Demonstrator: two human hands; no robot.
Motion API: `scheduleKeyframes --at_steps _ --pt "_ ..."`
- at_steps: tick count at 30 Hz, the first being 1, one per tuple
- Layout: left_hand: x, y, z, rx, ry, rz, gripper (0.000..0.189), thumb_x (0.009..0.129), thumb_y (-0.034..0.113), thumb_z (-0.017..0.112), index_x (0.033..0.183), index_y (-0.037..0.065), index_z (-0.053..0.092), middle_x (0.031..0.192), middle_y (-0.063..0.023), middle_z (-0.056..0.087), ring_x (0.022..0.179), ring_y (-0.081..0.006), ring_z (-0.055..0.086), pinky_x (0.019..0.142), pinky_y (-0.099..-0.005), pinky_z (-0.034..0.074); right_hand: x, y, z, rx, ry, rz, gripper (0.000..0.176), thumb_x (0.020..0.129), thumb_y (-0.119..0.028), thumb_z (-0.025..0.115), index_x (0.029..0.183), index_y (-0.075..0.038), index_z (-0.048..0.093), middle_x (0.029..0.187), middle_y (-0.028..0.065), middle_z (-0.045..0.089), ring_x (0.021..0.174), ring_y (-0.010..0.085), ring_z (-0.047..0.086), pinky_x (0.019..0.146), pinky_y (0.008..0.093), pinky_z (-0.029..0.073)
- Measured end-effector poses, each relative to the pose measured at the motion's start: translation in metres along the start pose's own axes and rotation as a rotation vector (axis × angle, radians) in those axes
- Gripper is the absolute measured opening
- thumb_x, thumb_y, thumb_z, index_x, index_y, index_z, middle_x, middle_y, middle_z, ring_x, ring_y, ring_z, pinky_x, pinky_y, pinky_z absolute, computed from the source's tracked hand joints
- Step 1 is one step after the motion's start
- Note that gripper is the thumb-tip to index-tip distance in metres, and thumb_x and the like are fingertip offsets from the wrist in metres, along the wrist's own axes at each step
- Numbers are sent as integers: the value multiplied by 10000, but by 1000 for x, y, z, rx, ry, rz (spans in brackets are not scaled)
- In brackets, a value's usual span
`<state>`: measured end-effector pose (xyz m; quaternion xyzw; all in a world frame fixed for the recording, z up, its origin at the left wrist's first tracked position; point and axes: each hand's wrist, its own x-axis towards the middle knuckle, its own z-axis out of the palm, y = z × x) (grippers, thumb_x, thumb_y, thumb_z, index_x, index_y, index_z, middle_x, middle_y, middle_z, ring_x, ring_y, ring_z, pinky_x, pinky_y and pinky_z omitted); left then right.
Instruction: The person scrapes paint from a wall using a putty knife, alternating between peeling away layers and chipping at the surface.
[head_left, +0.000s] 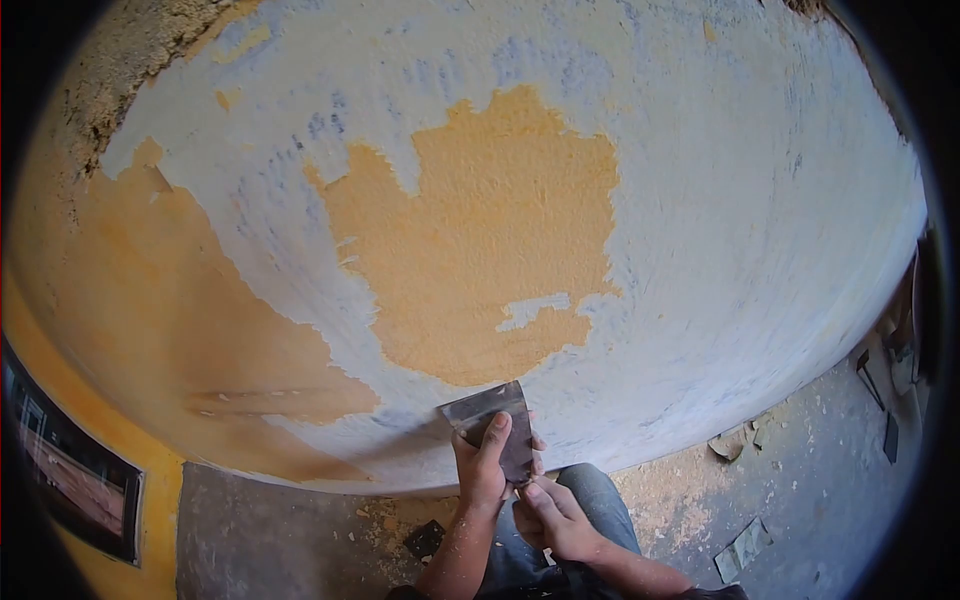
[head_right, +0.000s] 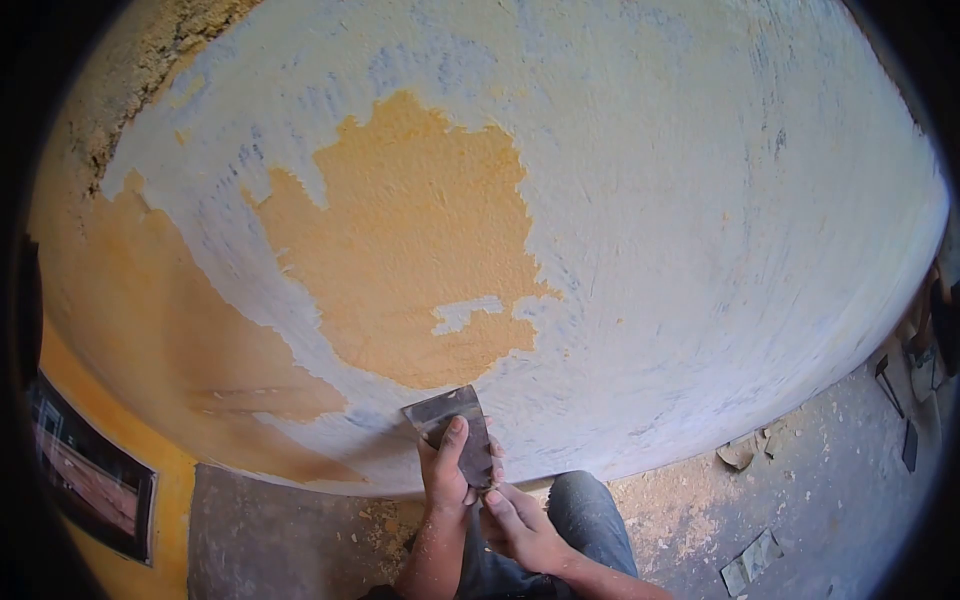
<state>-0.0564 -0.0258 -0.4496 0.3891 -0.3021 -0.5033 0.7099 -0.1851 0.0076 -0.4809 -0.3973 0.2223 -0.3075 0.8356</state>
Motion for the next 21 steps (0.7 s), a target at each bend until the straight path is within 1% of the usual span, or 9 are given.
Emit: scheduleKeyframes --at_steps 4,7,9,11,12,15,16,19,21 --pt "0 0 2 0 18 25 374 911 308 638 971 -59 595 662 -151 627 452 -206 596 394 -308 481 -3 -10 6 44 7 3 316 1038 -378 390 871 -110 390 620 -47 311 477 62 276 431 221 229" --pt "6 14 6 -29 32 4 336 911 277 644 964 -53 614 690 -151 643 481 -211 614 428 -304 508 10 -15 7 -232 63 -161 345 1037 -383 392 869 -84 427 609 -43 354 473 60 315 432 226 264" --pt "4 29 11 -42 9 0 330 913 276 643 968 -48 618 690 -140 645 484 -207 614 436 -301 511 7 -23 13 -251 17 -204 357 1034 -390 400 893 -65 439 600 -37 364 472 62 323 433 230 278" --pt "-1 7 10 105 26 -2 406 946 354 576 965 -52 571 609 -120 605 437 -193 589 355 -284 443 -8 -19 9 -160 63 -88 367 1036 -386 400 882 -55 438 592 -36 360 473 65 321 431 234 280" --pt "1 -10 6 81 -11 103 395 952 340 563 965 -55 569 608 -126 604 425 -200 576 369 -299 447 -11 -10 3 -161 103 -62 362 1038 -381 395 899 -51 451 595 -37 361 474 64 321 432 231 278" --pt "1 3 10 39 60 5 384 935 332 591 964 -50 570 607 -141 601 417 -210 564 372 -303 443 1 -5 1 -275 89 -128 344 1047 -356 372 940 -51 489 614 -27 418 519 65 396 476 237 327" --pt "6 7 9 42 16 83 389 932 333 596 969 -53 563 608 -144 598 415 -206 557 371 -301 438 3 -9 1 -247 60 -111 342 1048 -349 369 935 -47 481 610 -30 418 518 67 400 477 237 334" --pt "-1 8 16 71 11 94 393 945 335 575 973 -57 553 599 -137 588 412 -198 553 370 -295 437 -9 -22 6 -192 70 -46 335 1048 -338 374 914 -47 474 623 -31 428 527 67 411 483 232 343" --pt "2 9 19 75 54 73 401 951 342 566 981 -57 546 600 -131 582 400 -197 544 364 -293 433 3 -33 7 -240 54 -85 329 1047 -337 376 929 -48 482 633 -32 433 532 63 412 487 225 342"
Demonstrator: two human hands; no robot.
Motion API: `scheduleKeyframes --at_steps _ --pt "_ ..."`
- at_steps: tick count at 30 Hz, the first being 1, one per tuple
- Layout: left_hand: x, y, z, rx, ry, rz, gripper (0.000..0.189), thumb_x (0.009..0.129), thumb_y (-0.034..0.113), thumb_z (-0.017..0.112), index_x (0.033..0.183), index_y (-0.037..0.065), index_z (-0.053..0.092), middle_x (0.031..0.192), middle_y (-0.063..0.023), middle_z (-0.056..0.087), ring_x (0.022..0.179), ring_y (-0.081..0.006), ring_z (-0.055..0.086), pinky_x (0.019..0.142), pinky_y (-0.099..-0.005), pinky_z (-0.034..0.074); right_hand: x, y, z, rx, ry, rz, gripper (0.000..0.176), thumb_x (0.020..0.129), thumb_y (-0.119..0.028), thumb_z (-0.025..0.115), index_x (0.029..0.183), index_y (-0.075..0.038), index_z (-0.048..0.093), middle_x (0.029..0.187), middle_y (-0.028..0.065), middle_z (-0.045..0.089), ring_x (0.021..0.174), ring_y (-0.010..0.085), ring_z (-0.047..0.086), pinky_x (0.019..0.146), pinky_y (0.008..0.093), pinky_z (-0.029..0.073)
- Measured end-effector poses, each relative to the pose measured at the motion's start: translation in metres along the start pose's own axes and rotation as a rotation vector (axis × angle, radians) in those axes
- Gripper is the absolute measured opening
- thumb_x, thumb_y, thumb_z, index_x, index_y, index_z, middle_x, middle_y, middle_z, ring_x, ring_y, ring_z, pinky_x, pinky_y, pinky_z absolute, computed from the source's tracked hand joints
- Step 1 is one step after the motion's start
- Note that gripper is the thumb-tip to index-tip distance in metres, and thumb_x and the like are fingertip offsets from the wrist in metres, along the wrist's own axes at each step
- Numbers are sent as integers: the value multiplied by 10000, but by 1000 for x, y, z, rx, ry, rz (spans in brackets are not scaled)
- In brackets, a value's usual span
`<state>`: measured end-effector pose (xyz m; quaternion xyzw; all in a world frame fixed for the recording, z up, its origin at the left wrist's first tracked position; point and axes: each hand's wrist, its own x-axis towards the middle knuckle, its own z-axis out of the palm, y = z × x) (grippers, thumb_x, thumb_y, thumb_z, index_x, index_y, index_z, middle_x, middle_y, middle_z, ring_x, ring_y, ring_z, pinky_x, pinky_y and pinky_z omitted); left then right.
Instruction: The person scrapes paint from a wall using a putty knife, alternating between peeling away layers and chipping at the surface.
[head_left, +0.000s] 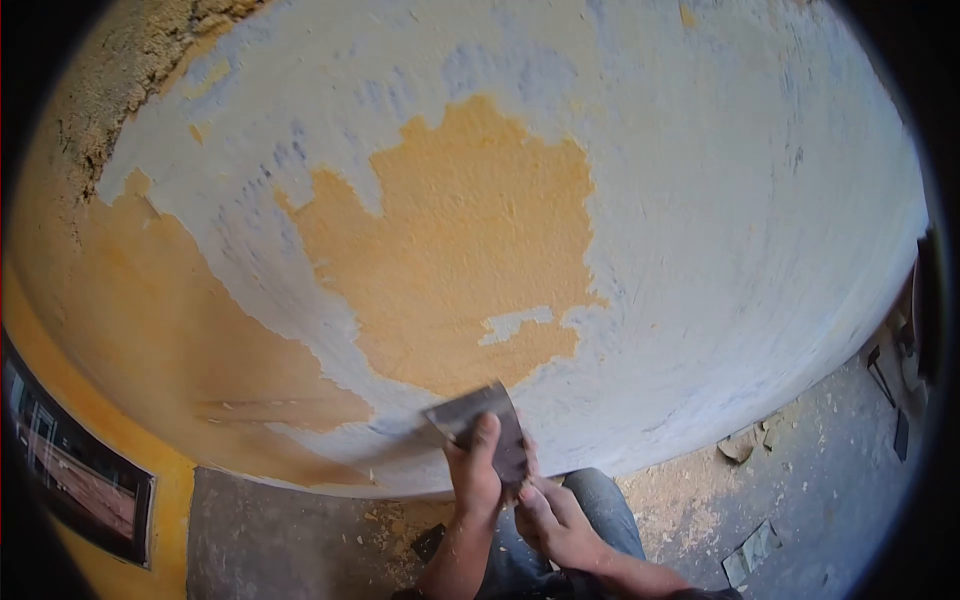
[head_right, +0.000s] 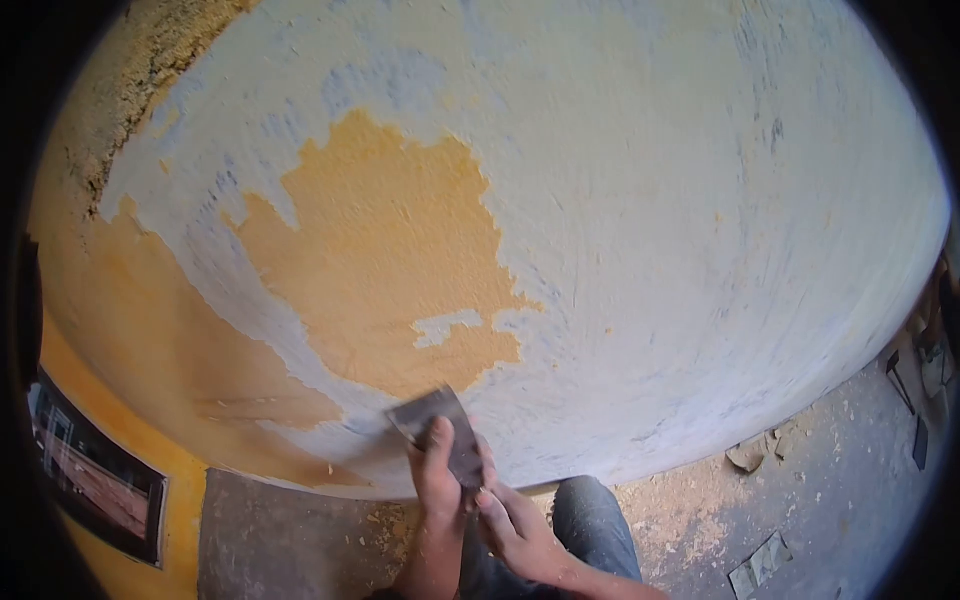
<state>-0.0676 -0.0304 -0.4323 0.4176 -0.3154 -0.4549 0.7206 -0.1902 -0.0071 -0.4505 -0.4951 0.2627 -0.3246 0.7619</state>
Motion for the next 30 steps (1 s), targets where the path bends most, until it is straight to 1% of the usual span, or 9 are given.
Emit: scheduleKeyframes --at_steps 4,6,8,12,14,20,22,24,30 --pt "-5 2 -4 -46 -17 -69 403 959 374 548 973 -29 552 592 -123 577 409 -185 545 357 -287 423 -14 14 1 5 12 14 313 1048 -323 378 944 -49 490 645 -28 442 540 61 413 498 222 343" --pt "-3 -15 -9 -90 -71 -15 398 913 333 631 974 -57 585 657 -132 619 458 -200 587 407 -304 483 -14 16 -3 104 39 71 301 1048 -306 383 932 -49 487 630 -26 436 538 60 408 500 228 343" --pt "1 -4 -8 -142 -29 -31 380 911 317 637 974 -54 583 661 -132 618 459 -201 589 407 -309 483 -7 10 0 -96 35 -37 285 1044 -299 396 946 -48 489 623 -25 427 539 56 399 502 226 335" --pt "-9 6 2 -64 -16 -74 392 948 348 580 978 -42 552 627 -124 587 417 -190 552 358 -284 435 -20 5 3 45 28 54 289 1044 -299 397 934 -46 483 621 -28 429 538 64 408 507 233 346" --pt "-5 -6 1 -67 -54 -21 401 946 355 583 978 -43 555 642 -130 592 418 -193 553 357 -282 438 -19 14 0 69 29 28 332 1034 -368 414 923 -59 457 598 -34 404 474 63 355 435 229 309" --pt "-5 16 -14 -116 72 11 407 946 351 579 1018 -49 556 613 -130 580 409 -198 547 357 -287 442 -6 -5 19 -52 -19 16 349 1035 -379 402 902 -59 453 606 -28 422 487 61 380 442 221 318" --pt "-9 8 -27 -89 75 11 414 947 365 575 1017 -42 546 612 -131 581 410 -193 548 359 -287 444 -3 16 19 -49 -48 -35 334 1039 -367 397 928 -57 453 599 -29 417 478 61 375 440 220 315" --pt "-10 -3 -38 -88 93 12 405 952 363 565 1020 -35 538 611 -129 575 404 -191 540 358 -286 439 0 28 18 -110 -20 70 298 1046 -289 395 940 -27 491 632 -9 469 520 79 432 487 248 362" --pt "-3 18 -38 -87 130 19 403 955 377 558 1034 -18 532 622 -95 568 403 -179 528 357 -281 427 13 29 31 -122 -76 -143 316 1046 -347 382 963 -53 464 581 -34 389 454 55 349 422 220 298"
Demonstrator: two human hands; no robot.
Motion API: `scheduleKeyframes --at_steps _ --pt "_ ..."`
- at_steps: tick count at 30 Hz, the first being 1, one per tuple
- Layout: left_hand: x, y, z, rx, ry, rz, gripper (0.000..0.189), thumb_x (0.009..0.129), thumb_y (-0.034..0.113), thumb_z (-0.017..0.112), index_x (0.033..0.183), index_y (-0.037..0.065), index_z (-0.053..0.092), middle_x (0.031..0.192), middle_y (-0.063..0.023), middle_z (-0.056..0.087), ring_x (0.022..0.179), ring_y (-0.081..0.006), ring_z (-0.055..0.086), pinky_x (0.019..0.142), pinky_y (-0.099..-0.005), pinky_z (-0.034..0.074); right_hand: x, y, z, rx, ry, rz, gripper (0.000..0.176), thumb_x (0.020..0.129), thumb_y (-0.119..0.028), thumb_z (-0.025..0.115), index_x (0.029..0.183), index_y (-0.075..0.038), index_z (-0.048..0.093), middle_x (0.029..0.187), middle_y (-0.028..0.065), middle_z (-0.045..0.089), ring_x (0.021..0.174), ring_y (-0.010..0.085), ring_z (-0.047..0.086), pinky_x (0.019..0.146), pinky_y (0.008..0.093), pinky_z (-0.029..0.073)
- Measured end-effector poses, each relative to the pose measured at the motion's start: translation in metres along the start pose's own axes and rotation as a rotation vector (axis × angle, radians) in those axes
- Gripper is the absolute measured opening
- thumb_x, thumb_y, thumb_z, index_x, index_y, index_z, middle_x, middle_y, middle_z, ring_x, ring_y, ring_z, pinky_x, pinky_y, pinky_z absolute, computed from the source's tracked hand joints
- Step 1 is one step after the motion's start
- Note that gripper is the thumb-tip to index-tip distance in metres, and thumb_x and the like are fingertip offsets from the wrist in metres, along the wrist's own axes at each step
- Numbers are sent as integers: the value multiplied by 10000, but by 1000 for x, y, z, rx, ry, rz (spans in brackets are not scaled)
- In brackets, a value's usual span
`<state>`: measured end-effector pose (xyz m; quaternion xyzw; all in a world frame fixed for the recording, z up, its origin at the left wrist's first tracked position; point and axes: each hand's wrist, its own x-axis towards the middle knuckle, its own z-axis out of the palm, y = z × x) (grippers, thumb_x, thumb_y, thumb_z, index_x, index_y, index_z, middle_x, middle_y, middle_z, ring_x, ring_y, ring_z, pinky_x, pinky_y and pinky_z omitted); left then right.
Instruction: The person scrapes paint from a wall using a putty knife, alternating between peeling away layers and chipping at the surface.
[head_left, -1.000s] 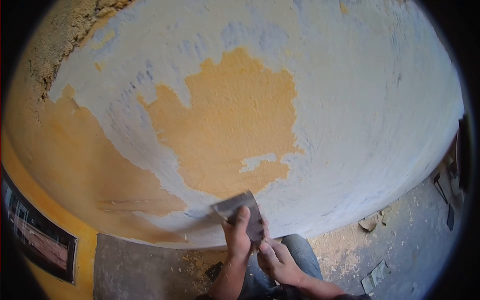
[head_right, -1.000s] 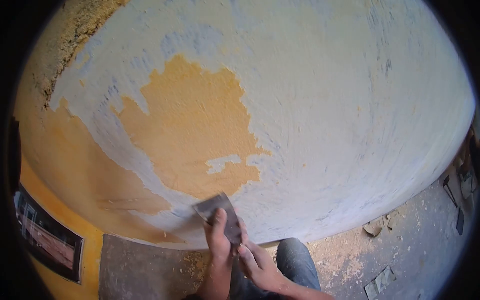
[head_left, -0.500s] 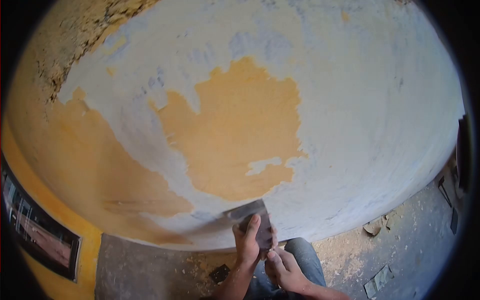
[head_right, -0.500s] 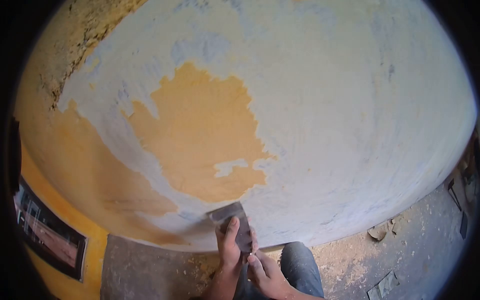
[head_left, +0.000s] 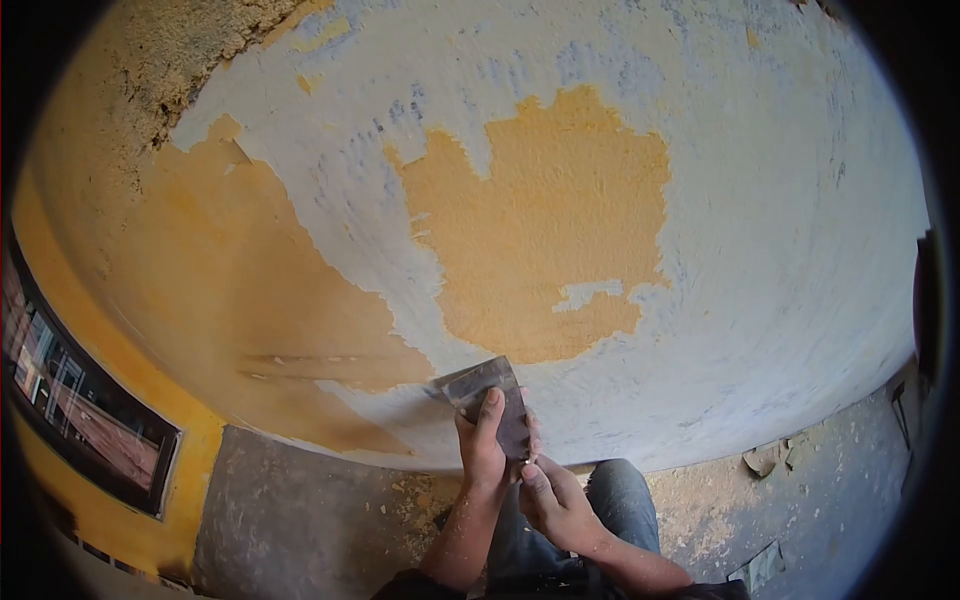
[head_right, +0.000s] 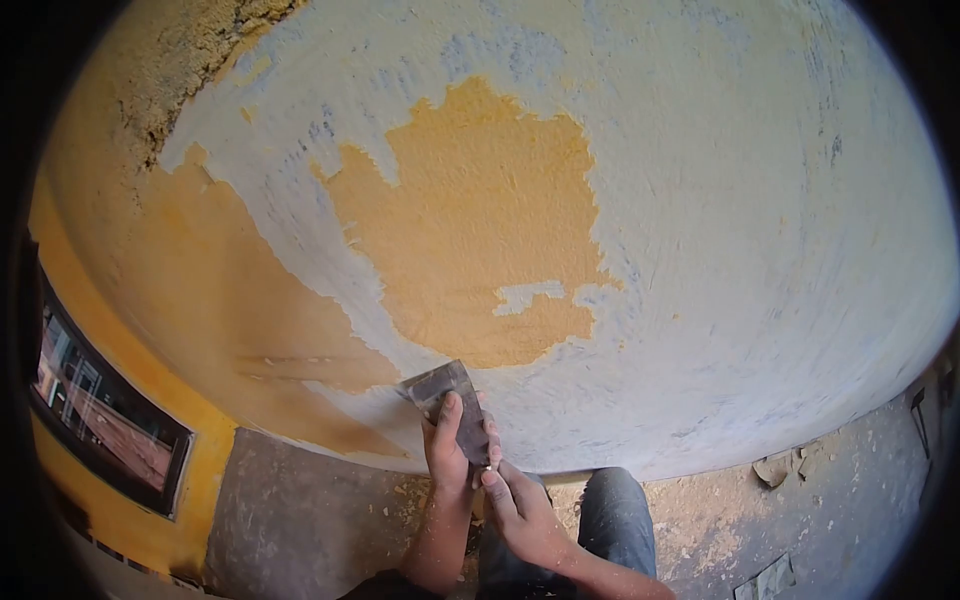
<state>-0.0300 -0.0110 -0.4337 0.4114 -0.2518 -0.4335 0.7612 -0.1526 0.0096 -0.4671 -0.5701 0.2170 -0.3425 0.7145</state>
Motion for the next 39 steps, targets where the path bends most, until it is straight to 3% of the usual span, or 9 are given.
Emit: scheduleKeyframes --at_steps 14,21,24,30,32,33,36,37,39 --pt "-3 1 2 37 -25 1 406 953 378 560 1014 -24 549 609 -98 573 395 -174 528 342 -271 415 -7 -14 4 79 7 161 290 1049 -324 377 985 -54 460 580 -49 347 458 55 312 416 225 274" --pt "-6 8 8 38 -44 -1 423 941 378 579 1004 -41 558 601 -109 571 403 -176 532 374 -273 432 -11 -30 2 95 26 202 291 1046 -270 401 936 -23 508 592 -31 434 494 70 390 468 249 338" --pt "2 4 2 69 -21 18 411 939 367 588 1005 -38 559 600 -111 572 403 -179 533 366 -285 431 2 -6 6 84 9 143 328 1048 -355 369 1026 -48 481 578 -37 367 442 56 327 412 218 289" --pt "-1 10 10 0 -29 11 350 940 325 600 951 -25 579 625 -112 589 422 -179 550 377 -285 434 -2 -27 -1 8 3 168 327 1051 -345 366 956 -51 470 594 -30 408 468 62 373 430 229 319" --pt "4 33 15 -100 -63 7 375 953 354 574 1000 -18 554 615 -101 573 404 -167 532 335 -267 416 14 -37 5 -106 -30 -15 329 1051 -345 369 995 -40 483 594 -31 410 473 53 379 433 217 316" --pt "7 33 19 -76 -18 60 381 954 374 568 996 -4 551 608 -87 565 403 -163 534 333 -272 417 12 -58 9 -37 -20 123 311 1042 -282 405 945 -11 522 614 7 459 554 95 426 521 267 375" --pt "-3 5 1 31 -70 21 400 959 404 549 1007 7 547 605 -78 560 398 -155 523 344 -266 422 -7 -15 2 -155 49 21 312 1039 -279 414 956 0 525 620 24 472 559 103 439 527 276 385" --pt "-7 -1 2 65 -94 38 407 962 421 533 1003 16 552 604 -67 558 398 -150 523 345 -259 420 -15 -23 1 11 58 243 305 1033 -277 434 959 4 525 616 30 476 557 108 446 524 283 387" --pt "0 6 5 28 -79 26 401 962 417 536 995 18 556 605 -66 559 400 -151 525 347 -257 421 -3 -26 0 -45 53 162 304 1033 -276 434 953 3 525 612 23 472 550 107 441 518 281 384"
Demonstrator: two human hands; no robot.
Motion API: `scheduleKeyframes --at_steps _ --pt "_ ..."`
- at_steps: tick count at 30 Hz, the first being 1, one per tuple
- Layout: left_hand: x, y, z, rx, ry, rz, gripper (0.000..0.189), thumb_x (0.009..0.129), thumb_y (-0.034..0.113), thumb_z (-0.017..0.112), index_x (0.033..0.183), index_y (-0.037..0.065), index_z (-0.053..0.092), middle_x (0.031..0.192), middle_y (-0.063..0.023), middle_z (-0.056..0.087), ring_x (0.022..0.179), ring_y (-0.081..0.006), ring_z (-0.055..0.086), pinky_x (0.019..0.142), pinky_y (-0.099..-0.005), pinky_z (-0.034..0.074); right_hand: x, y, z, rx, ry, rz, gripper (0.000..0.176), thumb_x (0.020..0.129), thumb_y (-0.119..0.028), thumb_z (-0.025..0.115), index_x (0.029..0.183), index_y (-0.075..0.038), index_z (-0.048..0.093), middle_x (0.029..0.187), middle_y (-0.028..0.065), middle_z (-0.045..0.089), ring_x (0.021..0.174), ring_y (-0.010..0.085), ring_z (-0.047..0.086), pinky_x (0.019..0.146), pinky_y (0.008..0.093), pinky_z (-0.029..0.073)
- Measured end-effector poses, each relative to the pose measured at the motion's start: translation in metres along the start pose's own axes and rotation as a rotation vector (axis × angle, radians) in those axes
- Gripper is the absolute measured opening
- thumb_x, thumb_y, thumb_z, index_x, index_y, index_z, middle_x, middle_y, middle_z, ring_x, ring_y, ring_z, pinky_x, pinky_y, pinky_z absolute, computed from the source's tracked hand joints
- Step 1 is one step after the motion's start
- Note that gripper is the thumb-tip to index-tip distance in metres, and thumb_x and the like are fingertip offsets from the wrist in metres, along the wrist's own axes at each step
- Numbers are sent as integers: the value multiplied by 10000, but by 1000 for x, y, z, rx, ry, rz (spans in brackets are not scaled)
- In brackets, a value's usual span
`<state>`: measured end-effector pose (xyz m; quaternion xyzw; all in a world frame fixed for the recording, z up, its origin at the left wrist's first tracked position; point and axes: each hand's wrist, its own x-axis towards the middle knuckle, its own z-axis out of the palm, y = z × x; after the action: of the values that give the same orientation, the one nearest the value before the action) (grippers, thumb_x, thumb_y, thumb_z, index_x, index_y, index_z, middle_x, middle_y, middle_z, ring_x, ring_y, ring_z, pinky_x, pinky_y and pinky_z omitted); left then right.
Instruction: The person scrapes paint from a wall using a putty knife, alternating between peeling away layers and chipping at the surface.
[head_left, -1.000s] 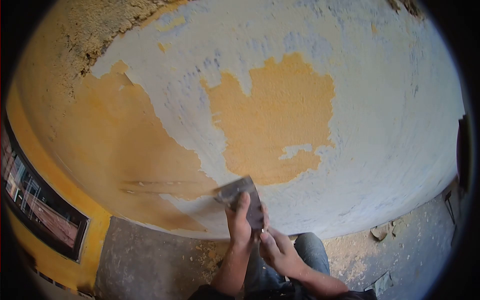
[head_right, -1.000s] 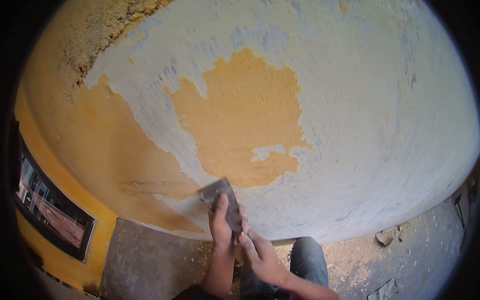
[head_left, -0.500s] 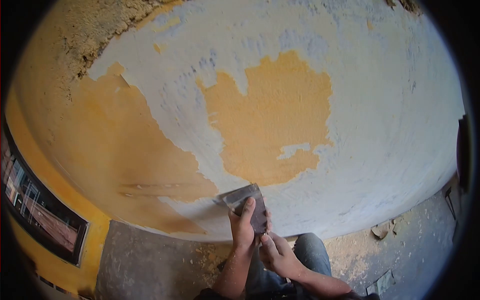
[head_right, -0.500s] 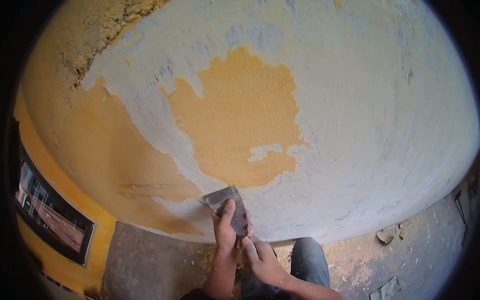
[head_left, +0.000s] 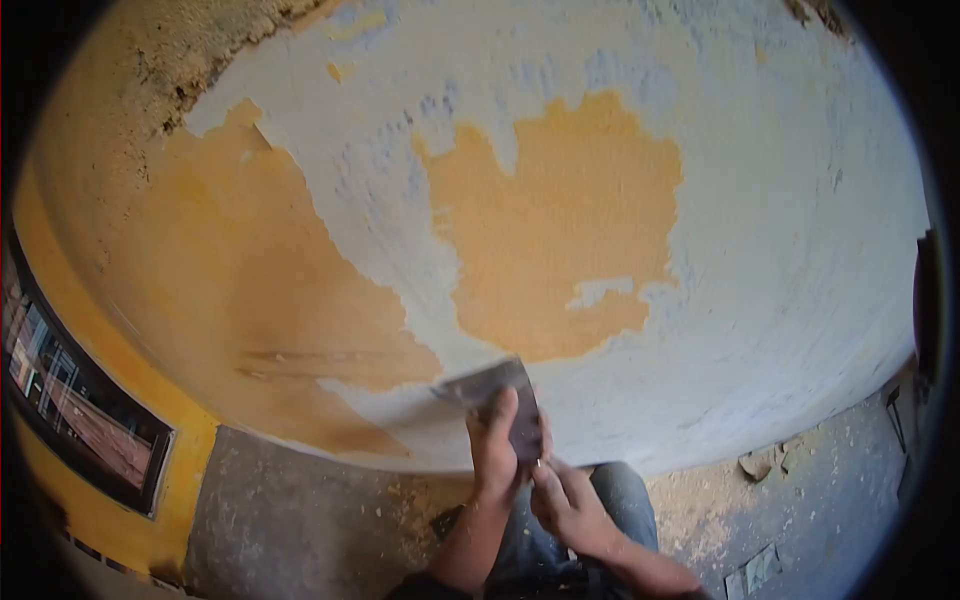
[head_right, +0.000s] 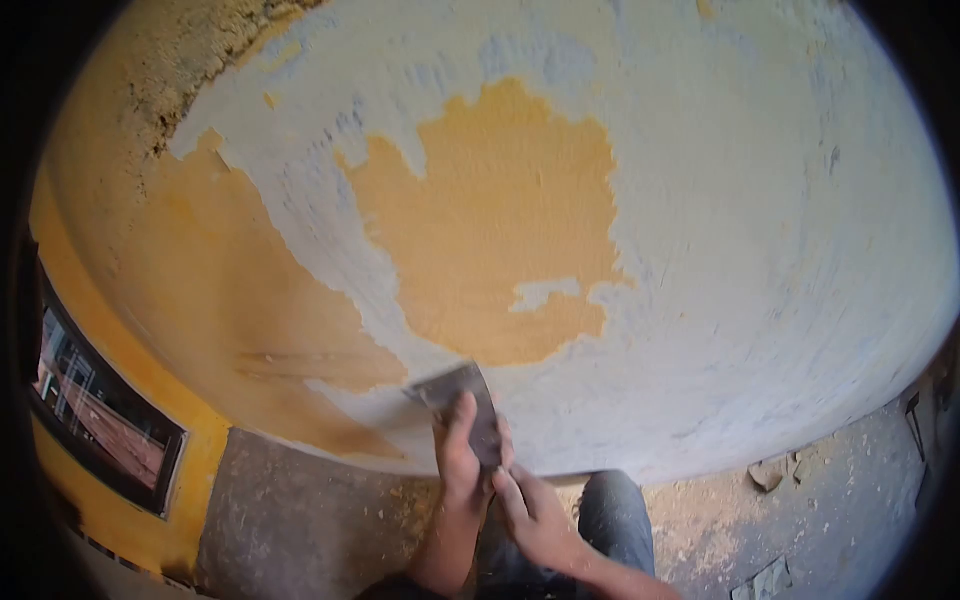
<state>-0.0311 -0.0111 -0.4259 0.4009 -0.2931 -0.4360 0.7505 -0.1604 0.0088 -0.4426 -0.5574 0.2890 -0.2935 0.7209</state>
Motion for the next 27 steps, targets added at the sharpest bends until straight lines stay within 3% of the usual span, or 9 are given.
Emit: scheduleKeyframes --at_steps 2,5,7,9,10,15,17,26,27 --pt "9 21 5 -47 14 -15 393 963 416 534 978 25 567 607 -60 562 406 -154 533 347 -259 419 11 -25 7 -23 -25 -86 310 1034 -277 430 936 0 527 597 13 462 538 105 431 507 280 380" --pt "-3 25 5 -14 39 -35 378 963 398 543 987 21 568 610 -66 566 403 -152 530 346 -255 416 -4 -27 13 33 -38 -19 321 1038 -279 414 931 3 526 594 17 460 541 105 431 509 280 382" --pt "-9 6 2 -36 16 -32 359 953 348 576 985 -9 567 614 -84 574 404 -153 533 342 -260 421 -3 -2 8 -72 21 -165 318 1041 -276 401 938 -3 526 595 10 457 532 94 425 499 272 372" --pt "-4 5 0 -40 15 -17 364 952 344 575 974 -18 570 608 -89 573 398 -158 526 348 -266 424 -6 -5 8 58 -13 37 308 1042 -276 393 952 -10 522 603 2 459 520 80 422 486 260 362" --pt "-5 7 -1 -32 24 -36 364 952 344 575 974 -18 570 608 -89 573 398 -158 526 348 -266 424 2 4 10 -98 6 -158 308 1043 -284 389 966 -15 517 609 -4 461 511 68 422 477 250 353" --pt "-9 5 1 -46 48 -50 344 936 319 603 964 -24 586 640 -109 595 422 -174 550 368 -284 443 -7 -3 9 76 -34 -2 306 1044 -270 397 970 4 509 610 2 466 525 91 437 488 276 376" --pt "-2 3 3 -51 27 -41 359 938 327 601 976 -29 590 645 -108 599 430 -171 553 381 -280 449 -1 6 7 51 -46 -80 283 1052 -325 370 1019 -62 470 587 -56 351 460 44 317 421 212 277" --pt "11 19 10 -33 38 25 393 957 362 563 1009 -27 546 619 -98 562 405 -165 518 347 -274 413 14 -9 8 -20 -63 -153 310 1049 -347 374 1012 -55 473 576 -31 400 462 56 366 425 221 309" --pt "9 23 9 -69 59 44 394 953 364 568 996 -26 553 612 -98 562 399 -166 515 347 -274 414 11 -25 9 -14 -51 -84 323 1046 -292 398 944 -7 508 611 1 453 553 89 429 526 268 382"
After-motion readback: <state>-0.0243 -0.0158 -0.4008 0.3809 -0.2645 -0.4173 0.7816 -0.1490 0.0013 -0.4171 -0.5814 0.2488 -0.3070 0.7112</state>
